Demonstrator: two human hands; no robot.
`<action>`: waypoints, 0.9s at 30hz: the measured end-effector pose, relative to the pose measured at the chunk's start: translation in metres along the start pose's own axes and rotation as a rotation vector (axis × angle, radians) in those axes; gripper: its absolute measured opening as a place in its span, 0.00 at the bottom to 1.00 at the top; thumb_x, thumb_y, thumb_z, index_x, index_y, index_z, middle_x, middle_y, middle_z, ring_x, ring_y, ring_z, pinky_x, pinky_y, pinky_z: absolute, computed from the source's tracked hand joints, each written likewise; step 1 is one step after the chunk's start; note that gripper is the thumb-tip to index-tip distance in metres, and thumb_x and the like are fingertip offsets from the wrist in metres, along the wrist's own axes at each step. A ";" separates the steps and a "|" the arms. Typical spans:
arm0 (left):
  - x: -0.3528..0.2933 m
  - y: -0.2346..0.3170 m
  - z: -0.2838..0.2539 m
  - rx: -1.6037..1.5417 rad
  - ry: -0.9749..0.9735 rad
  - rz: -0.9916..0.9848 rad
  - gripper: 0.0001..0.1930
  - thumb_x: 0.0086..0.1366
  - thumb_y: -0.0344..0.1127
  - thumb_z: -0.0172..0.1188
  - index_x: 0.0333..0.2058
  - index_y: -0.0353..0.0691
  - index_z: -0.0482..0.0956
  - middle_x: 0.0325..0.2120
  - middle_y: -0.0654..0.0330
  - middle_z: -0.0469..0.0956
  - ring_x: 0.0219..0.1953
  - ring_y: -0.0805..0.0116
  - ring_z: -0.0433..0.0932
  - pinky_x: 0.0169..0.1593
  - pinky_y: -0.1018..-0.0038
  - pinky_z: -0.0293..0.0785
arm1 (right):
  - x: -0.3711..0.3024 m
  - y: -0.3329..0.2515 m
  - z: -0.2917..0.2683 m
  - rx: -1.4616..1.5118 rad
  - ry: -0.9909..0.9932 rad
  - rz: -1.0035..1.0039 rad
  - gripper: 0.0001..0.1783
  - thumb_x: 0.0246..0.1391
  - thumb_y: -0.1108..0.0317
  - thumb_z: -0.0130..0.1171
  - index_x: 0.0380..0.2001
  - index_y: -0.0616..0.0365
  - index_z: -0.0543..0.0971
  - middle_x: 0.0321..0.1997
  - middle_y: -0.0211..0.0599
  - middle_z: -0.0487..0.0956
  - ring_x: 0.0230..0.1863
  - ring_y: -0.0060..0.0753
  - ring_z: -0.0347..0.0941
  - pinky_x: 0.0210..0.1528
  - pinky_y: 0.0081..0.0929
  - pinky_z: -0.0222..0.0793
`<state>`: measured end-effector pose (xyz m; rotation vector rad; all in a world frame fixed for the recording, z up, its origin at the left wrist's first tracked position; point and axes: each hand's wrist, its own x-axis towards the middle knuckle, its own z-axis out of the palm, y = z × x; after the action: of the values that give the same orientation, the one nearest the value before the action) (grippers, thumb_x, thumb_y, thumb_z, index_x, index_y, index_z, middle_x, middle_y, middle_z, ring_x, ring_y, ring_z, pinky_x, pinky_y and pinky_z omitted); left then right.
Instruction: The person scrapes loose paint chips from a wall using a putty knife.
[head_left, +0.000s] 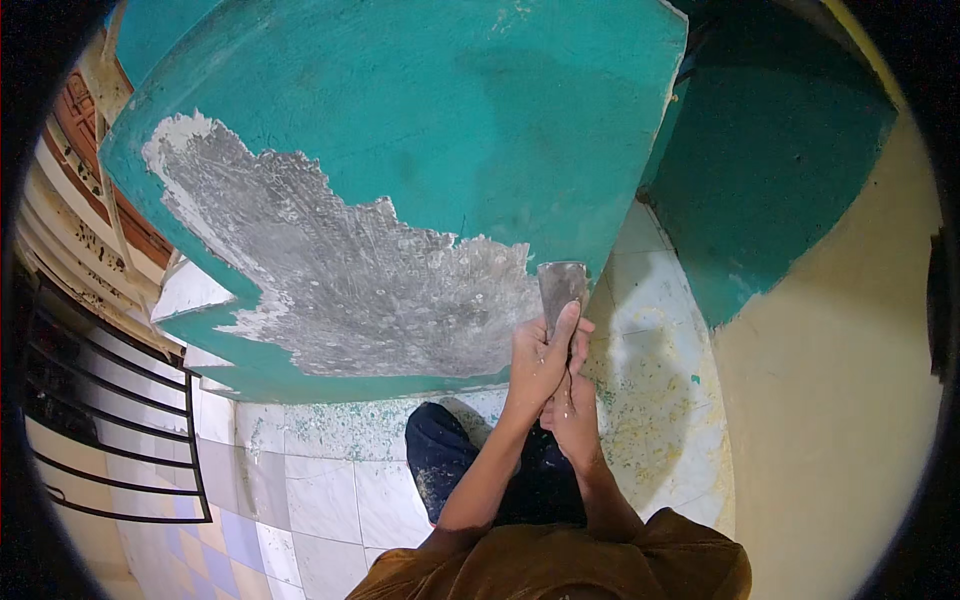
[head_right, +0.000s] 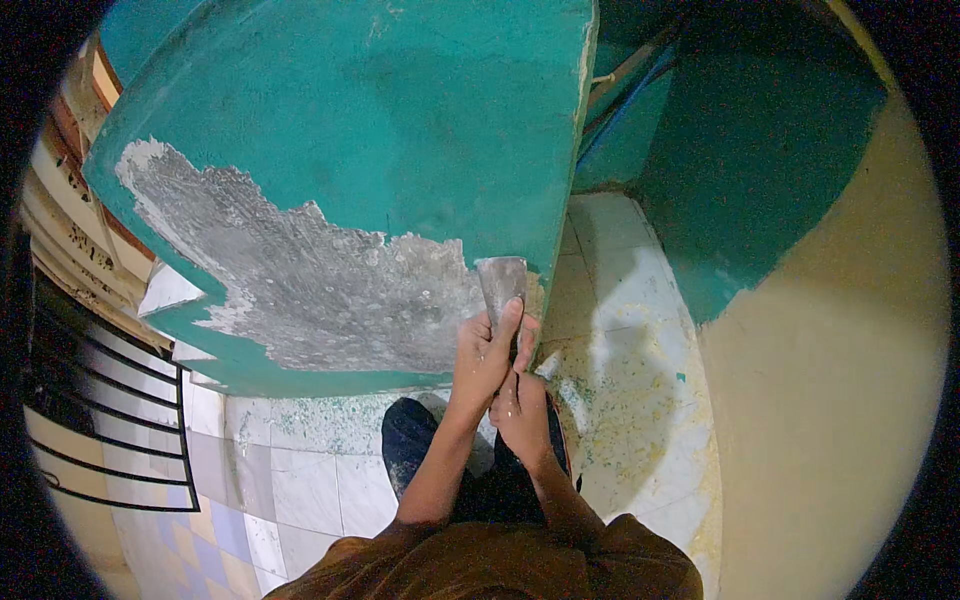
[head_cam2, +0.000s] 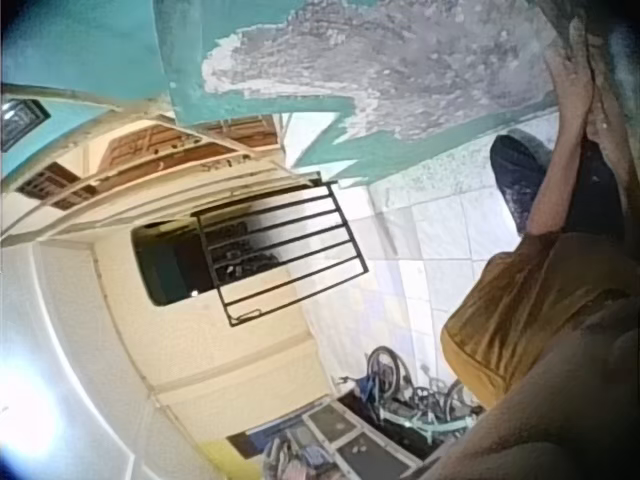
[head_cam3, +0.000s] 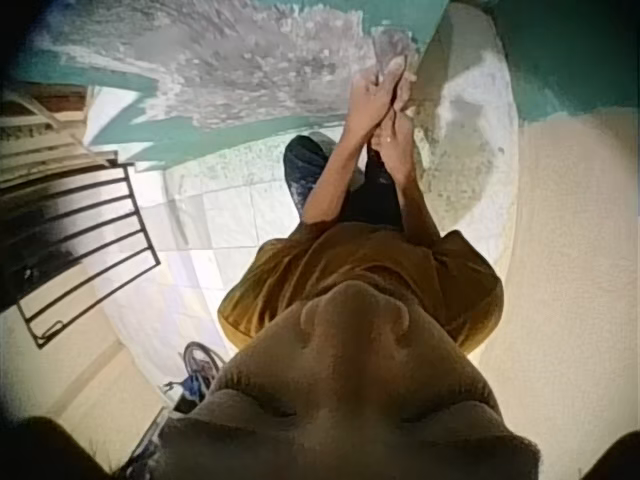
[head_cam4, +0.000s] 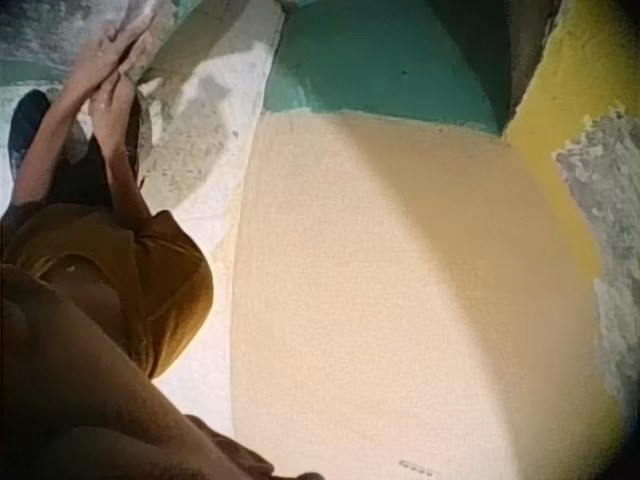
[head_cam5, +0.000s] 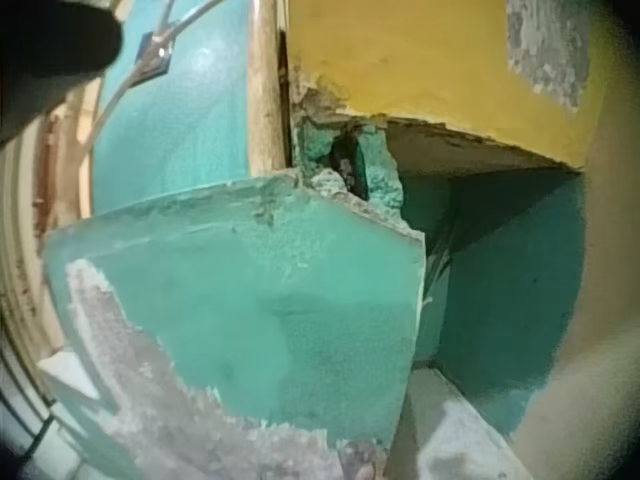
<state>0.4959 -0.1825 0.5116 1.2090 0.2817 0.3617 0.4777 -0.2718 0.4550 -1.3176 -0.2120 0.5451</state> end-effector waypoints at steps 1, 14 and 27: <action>-0.003 0.003 0.001 -0.009 0.010 0.012 0.19 0.69 0.44 0.50 0.25 0.34 0.75 0.12 0.65 0.69 0.13 0.80 0.65 0.18 0.81 0.57 | -0.003 -0.006 0.002 0.014 -0.006 0.009 0.20 0.67 0.58 0.39 0.24 0.60 0.65 0.15 0.24 0.63 0.14 0.14 0.56 0.15 0.18 0.52; -0.013 0.002 -0.001 0.085 0.053 0.056 0.20 0.68 0.45 0.52 0.27 0.31 0.77 0.14 0.64 0.71 0.14 0.80 0.66 0.19 0.82 0.60 | -0.009 -0.014 0.009 -0.042 -0.020 -0.099 0.23 0.67 0.54 0.37 0.23 0.61 0.66 0.14 0.22 0.60 0.13 0.14 0.53 0.15 0.19 0.49; -0.005 -0.001 -0.006 0.171 0.079 0.046 0.20 0.68 0.45 0.51 0.27 0.32 0.77 0.13 0.65 0.71 0.14 0.80 0.67 0.18 0.81 0.60 | -0.007 -0.001 0.009 -0.143 0.055 -0.076 0.22 0.67 0.56 0.38 0.24 0.62 0.66 0.13 0.24 0.62 0.13 0.15 0.56 0.15 0.19 0.50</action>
<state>0.4889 -0.1793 0.5087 1.3724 0.3585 0.4330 0.4676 -0.2678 0.4592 -1.4555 -0.2584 0.4346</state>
